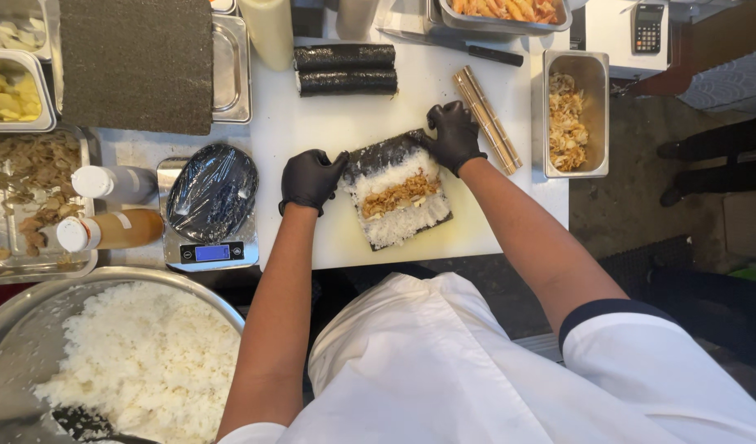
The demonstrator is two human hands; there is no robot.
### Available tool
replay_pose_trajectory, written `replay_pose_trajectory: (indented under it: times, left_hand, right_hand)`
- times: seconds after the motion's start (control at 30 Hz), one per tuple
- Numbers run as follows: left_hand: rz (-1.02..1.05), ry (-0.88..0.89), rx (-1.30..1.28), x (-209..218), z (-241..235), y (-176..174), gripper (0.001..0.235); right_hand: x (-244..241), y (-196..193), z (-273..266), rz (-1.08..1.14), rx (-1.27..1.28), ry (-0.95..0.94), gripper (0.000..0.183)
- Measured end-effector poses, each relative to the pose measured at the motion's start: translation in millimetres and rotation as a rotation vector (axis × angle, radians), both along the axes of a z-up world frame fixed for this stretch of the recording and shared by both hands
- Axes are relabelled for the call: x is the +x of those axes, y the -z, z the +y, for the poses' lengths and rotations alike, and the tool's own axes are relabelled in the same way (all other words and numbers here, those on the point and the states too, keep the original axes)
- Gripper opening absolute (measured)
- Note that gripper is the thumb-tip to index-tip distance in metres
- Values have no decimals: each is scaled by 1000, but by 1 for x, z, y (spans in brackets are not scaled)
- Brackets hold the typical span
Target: The person prepares sushi rolls by spreading rice onto nori sheets, adding fillings from containers, and rolling them using a bamboo mat. The person then stacks the completed rolls onto a metal tray in the prep area.
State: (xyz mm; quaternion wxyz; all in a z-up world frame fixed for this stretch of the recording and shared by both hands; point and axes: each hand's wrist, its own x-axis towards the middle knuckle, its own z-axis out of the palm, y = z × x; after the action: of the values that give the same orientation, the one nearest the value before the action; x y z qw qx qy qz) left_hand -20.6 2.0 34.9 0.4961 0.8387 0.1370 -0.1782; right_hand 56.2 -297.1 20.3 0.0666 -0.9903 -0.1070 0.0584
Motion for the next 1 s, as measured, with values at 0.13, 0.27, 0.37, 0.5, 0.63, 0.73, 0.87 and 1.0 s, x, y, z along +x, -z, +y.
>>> replay_pose_trajectory:
  times: [0.13,0.27,0.37,0.5,0.63,0.73,0.87,1.0]
  left_hand:
    - [68,-19,26,0,-2,-4,56]
    - [-5,40,279,1,-11,1,62]
    - [-166,38,470,3,-15,8,63]
    - [54,16,191,5,-8,11,52]
    - [52,101,-6,6,4,7,41]
    - [130,134,71,2,1,-4,43]
    - [70,202,239,1,-8,-8,45]
    - [14,144,433,-2,-18,-4,59]
  right_hand:
    - [0,2,-9,-36,1,87,55]
    - [-2,15,-11,-39,-42,105,40]
    - [12,23,-25,107,-66,78,39]
    - [17,23,-34,58,310,47,43]
    - [-5,13,16,24,328,-72,40]
    - [0,10,54,70,272,-158,44]
    - [14,4,78,123,34,-240,55]
    - [17,-13,84,158,59,-252,59]
